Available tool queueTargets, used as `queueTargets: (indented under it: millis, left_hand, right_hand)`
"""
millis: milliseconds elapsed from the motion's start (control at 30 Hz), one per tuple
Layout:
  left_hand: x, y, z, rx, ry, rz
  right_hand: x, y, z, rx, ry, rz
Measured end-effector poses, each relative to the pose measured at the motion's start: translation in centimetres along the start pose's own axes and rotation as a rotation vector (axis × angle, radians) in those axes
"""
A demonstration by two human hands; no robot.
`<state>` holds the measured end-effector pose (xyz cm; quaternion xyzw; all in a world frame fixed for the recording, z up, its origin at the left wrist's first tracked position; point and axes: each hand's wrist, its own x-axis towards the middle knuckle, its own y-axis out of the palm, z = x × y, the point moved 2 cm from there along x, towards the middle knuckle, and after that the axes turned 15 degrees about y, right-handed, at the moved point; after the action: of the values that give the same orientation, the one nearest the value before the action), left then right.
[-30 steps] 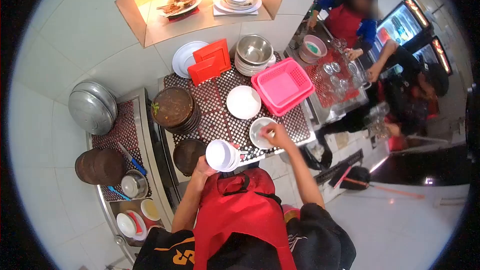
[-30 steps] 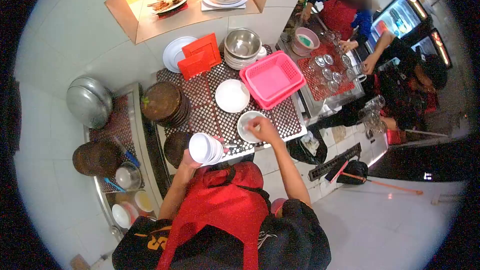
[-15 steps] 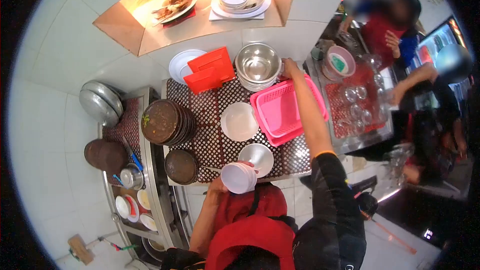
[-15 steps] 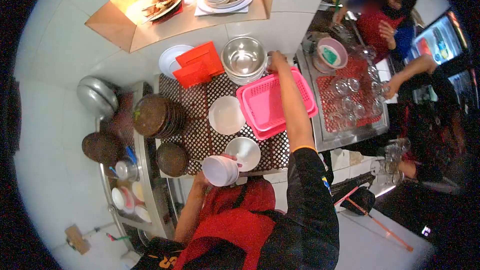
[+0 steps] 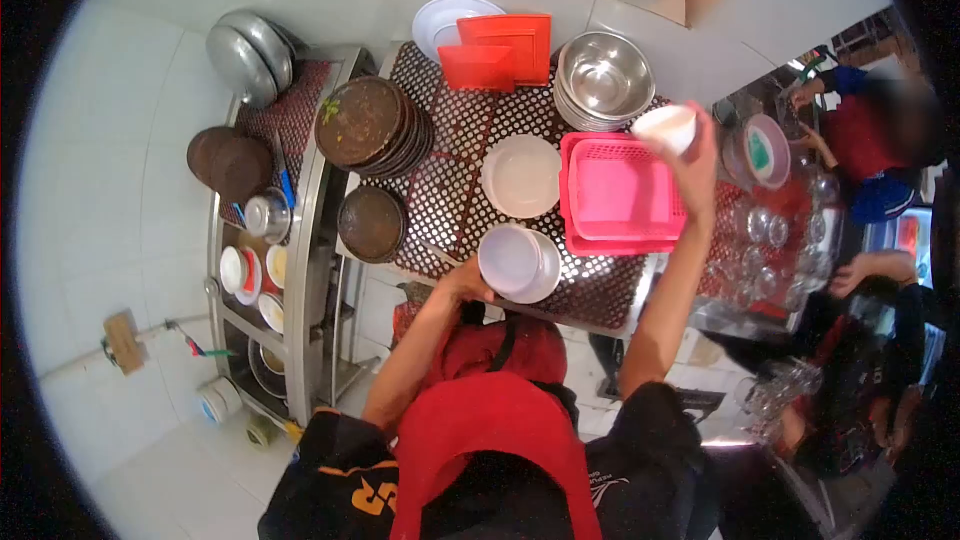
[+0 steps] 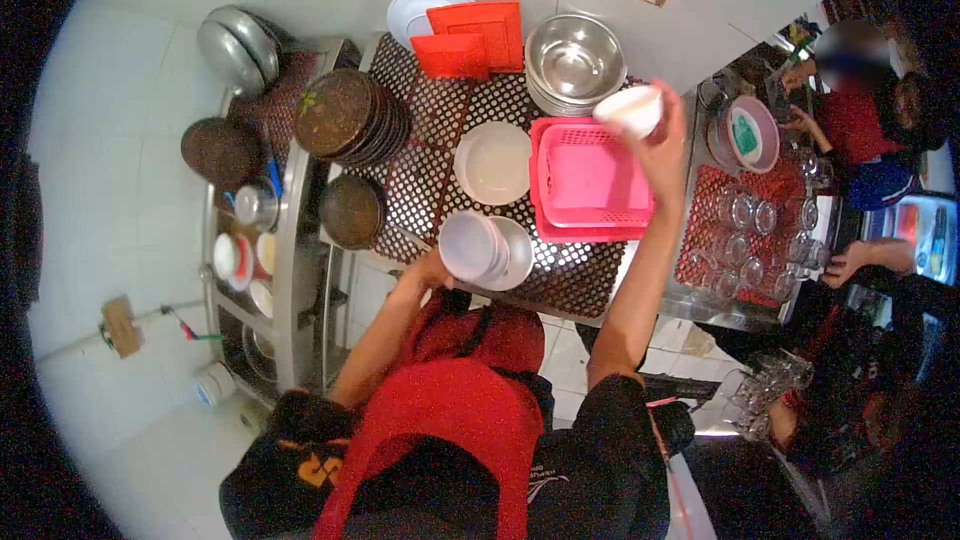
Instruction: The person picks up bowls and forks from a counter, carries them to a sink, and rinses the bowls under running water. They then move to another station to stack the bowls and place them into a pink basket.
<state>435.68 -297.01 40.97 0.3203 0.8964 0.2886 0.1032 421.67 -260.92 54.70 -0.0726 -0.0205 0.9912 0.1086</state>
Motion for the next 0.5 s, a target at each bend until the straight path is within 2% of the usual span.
queueTargets:
  millis: [33,67,100,133,167,200,233,300,333,400,500]
  left_hand:
    - [1.0,-0.2,-0.3,0.088,0.016,0.033]
    - [2.0,0.1,-0.1,-0.052,-0.034,-0.017]
    - [3.0,0.1,-0.5,-0.057,-0.025,-0.011]
    - [4.1,0.2,-1.2,0.141,-0.041,-0.033]
    - [5.1,0.5,-2.1,0.337,-0.054,-0.053]
    - [6.0,1.7,-4.2,0.307,0.023,-0.090]
    - [6.4,1.6,-4.7,0.415,0.088,-0.106]
    - [6.6,0.9,-4.7,0.381,0.144,-0.163]
    - [6.5,0.4,-5.1,0.508,0.178,-0.154]
    - [6.1,0.3,-6.9,0.478,0.181,-0.201]
    - [5.2,-0.9,-8.0,0.471,0.243,-0.296]
  right_hand:
    - [-2.5,1.5,0.9,-0.080,-0.086,0.063]
    - [-5.2,3.6,2.6,-0.185,-0.153,0.061]
    - [-6.6,5.4,0.7,-0.005,-0.103,0.183]
    - [-8.9,7.6,1.3,-0.004,0.025,0.242]
    - [-10.1,9.7,0.1,-0.077,-0.107,0.231]
    - [-11.2,11.1,1.6,-0.178,-0.115,0.276]
    - [-11.6,12.3,0.0,-0.142,-0.126,0.268]
    - [-12.3,13.2,1.0,-0.327,-0.277,0.214]
    - [-11.9,13.3,0.4,-0.333,-0.285,0.215]
    - [-11.7,14.3,-1.1,-0.324,-0.273,0.354]
    - [-13.1,16.3,2.5,-0.253,-0.369,0.369]
